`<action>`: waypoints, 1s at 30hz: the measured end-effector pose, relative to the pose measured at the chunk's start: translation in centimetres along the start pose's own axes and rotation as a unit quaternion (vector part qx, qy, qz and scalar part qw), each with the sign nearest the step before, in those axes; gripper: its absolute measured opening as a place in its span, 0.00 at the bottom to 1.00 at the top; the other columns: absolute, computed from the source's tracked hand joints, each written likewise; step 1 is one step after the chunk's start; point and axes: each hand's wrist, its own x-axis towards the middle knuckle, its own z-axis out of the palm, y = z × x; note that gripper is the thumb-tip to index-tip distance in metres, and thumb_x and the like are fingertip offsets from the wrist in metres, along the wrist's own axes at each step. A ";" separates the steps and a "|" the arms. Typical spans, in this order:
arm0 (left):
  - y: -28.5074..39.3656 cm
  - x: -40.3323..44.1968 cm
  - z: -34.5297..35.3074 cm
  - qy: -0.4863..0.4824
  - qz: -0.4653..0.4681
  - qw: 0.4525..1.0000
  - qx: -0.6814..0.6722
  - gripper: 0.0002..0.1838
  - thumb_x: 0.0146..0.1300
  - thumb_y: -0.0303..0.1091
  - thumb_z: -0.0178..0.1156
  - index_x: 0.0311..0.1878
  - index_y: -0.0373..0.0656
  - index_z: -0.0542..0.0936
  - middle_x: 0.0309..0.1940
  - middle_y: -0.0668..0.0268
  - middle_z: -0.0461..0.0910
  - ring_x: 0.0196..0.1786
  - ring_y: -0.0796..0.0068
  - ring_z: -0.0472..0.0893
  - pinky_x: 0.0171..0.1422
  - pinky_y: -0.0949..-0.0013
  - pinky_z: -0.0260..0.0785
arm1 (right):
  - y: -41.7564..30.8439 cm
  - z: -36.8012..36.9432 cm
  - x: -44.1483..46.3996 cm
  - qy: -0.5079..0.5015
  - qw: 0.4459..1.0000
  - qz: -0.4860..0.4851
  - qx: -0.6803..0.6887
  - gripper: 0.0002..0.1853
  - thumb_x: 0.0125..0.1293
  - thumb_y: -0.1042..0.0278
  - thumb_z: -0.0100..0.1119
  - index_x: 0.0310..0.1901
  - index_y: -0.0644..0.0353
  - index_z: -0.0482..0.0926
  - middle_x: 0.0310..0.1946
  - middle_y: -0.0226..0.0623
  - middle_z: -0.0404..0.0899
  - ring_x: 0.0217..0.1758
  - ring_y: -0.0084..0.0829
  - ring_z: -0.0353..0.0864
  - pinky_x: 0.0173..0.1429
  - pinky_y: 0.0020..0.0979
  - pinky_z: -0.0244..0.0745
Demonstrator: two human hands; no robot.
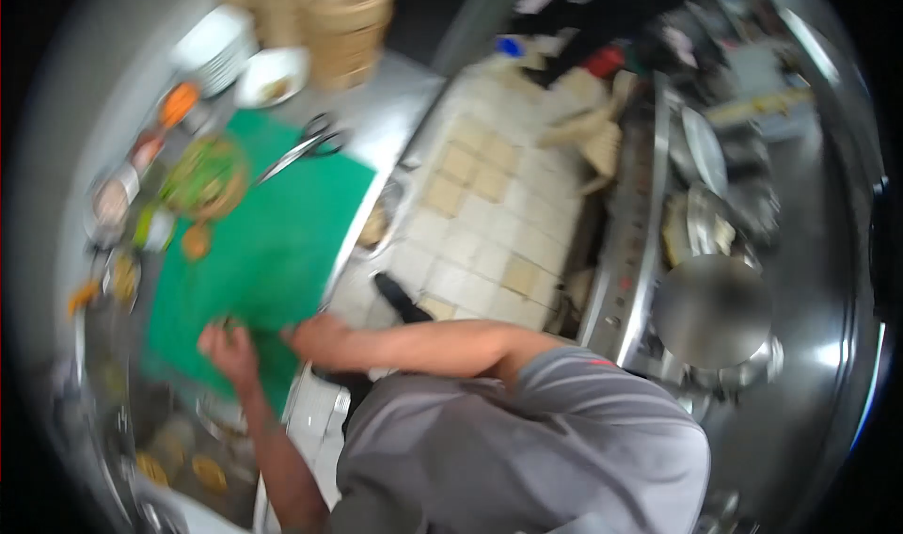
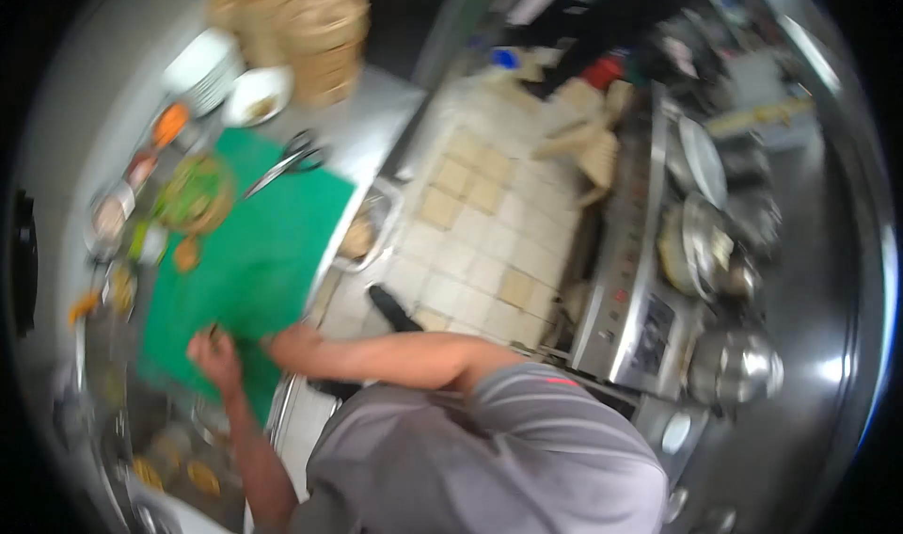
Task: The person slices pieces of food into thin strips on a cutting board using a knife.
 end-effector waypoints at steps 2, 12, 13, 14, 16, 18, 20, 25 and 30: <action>1.8 0.5 -1.5 -0.083 -0.050 0.995 -0.012 0.22 0.73 0.40 0.69 0.64 0.38 0.83 0.59 0.48 0.84 0.62 0.44 0.79 0.73 0.44 0.68 | 1.4 1.9 0.6 0.007 0.998 0.002 0.057 0.20 0.71 0.73 0.60 0.63 0.62 0.76 0.46 0.54 0.91 0.49 0.55 0.93 0.47 0.56 0.88; 3.0 -2.3 -2.1 0.114 -0.230 0.904 -0.343 0.21 0.69 0.26 0.66 0.64 0.38 0.78 0.63 0.49 0.73 0.64 0.50 0.76 0.74 0.53 0.70 | 0.2 -2.7 -1.8 0.011 0.996 0.025 0.087 0.13 0.74 0.72 0.53 0.56 0.64 0.73 0.38 0.60 0.89 0.44 0.63 0.90 0.50 0.62 0.82; 3.1 -2.3 -2.8 0.118 -0.169 0.939 -0.277 0.20 0.68 0.24 0.67 0.62 0.38 0.78 0.61 0.50 0.74 0.62 0.52 0.78 0.71 0.55 0.73 | -0.1 -3.1 -2.7 0.026 0.997 0.016 0.074 0.12 0.74 0.72 0.53 0.56 0.65 0.74 0.37 0.60 0.89 0.43 0.63 0.91 0.49 0.62 0.82; 3.0 -2.4 -3.0 0.117 -0.111 0.964 -0.210 0.19 0.67 0.23 0.69 0.60 0.38 0.78 0.60 0.52 0.76 0.59 0.54 0.79 0.69 0.57 0.75 | -0.3 -3.4 -3.2 0.038 0.997 0.010 0.062 0.12 0.74 0.73 0.53 0.56 0.65 0.74 0.37 0.59 0.89 0.43 0.63 0.91 0.49 0.62 0.82; 3.5 -2.3 -3.6 0.104 -0.134 0.962 -0.215 0.18 0.69 0.22 0.68 0.60 0.37 0.78 0.60 0.53 0.75 0.61 0.57 0.79 0.68 0.59 0.75 | -0.8 -4.2 -4.4 0.034 0.999 0.009 0.037 0.12 0.73 0.73 0.53 0.55 0.65 0.74 0.37 0.59 0.89 0.41 0.61 0.91 0.47 0.59 0.84; 3.7 -2.4 -3.6 0.091 -0.157 0.958 -0.221 0.17 0.71 0.22 0.66 0.60 0.37 0.78 0.61 0.54 0.75 0.62 0.60 0.78 0.68 0.60 0.75 | -1.0 -4.7 -5.7 0.046 0.999 0.001 -0.004 0.12 0.73 0.74 0.53 0.55 0.65 0.74 0.36 0.57 0.89 0.41 0.59 0.92 0.45 0.57 0.85; 3.3 -2.4 -3.0 0.123 -0.148 0.947 -0.256 0.18 0.67 0.24 0.69 0.58 0.38 0.79 0.58 0.53 0.76 0.59 0.53 0.79 0.67 0.56 0.75 | -1.2 -5.2 -6.4 0.018 1.000 0.006 -0.021 0.12 0.72 0.75 0.54 0.55 0.64 0.74 0.37 0.57 0.89 0.41 0.58 0.92 0.45 0.55 0.86; 3.1 -2.4 -3.3 0.101 -0.135 0.962 -0.213 0.17 0.67 0.25 0.68 0.57 0.38 0.79 0.58 0.52 0.74 0.60 0.50 0.78 0.67 0.55 0.74 | -2.1 -5.8 -7.5 -0.013 0.998 0.017 -0.051 0.13 0.72 0.75 0.55 0.57 0.64 0.74 0.40 0.56 0.89 0.40 0.57 0.93 0.45 0.53 0.87; 3.2 -2.3 -3.2 0.095 -0.139 0.961 -0.219 0.16 0.67 0.26 0.68 0.56 0.38 0.79 0.57 0.51 0.74 0.61 0.48 0.77 0.68 0.53 0.73 | -2.2 -6.1 -7.9 -0.007 0.997 0.020 -0.073 0.14 0.71 0.75 0.57 0.57 0.64 0.74 0.42 0.54 0.89 0.41 0.56 0.93 0.44 0.51 0.88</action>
